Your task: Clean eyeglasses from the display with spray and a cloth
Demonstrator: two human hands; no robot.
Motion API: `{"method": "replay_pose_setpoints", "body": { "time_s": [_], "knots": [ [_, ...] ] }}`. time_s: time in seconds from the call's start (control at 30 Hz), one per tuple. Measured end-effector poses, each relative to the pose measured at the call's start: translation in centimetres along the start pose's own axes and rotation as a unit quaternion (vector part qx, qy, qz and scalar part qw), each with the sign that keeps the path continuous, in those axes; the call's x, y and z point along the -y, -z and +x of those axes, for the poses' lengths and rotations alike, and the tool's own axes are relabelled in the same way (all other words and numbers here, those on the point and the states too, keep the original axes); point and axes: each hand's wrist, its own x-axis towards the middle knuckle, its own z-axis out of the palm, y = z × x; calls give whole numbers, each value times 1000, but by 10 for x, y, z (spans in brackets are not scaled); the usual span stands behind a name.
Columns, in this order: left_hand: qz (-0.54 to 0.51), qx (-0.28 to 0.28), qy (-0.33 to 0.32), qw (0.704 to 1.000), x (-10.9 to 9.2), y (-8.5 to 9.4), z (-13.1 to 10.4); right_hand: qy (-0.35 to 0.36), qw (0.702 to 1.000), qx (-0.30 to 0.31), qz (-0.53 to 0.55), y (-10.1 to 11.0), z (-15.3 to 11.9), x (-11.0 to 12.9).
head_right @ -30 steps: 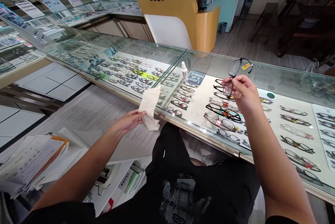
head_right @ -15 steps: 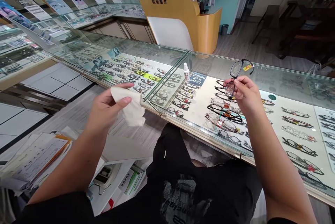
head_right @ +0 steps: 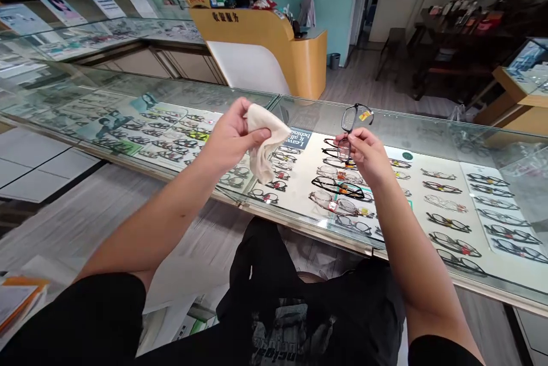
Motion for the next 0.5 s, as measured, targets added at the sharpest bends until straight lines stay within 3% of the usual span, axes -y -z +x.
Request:
{"method": "replay_pose_setpoints", "body": {
  "time_s": [0.23,0.5],
  "knots": [
    [-30,165,53,984,25,-42,49,-36,999,27,15,-4,-1,1],
    [-61,128,-80,987,52,-77,75,-67,997,42,23,-5,-1,0]
  ]
}}
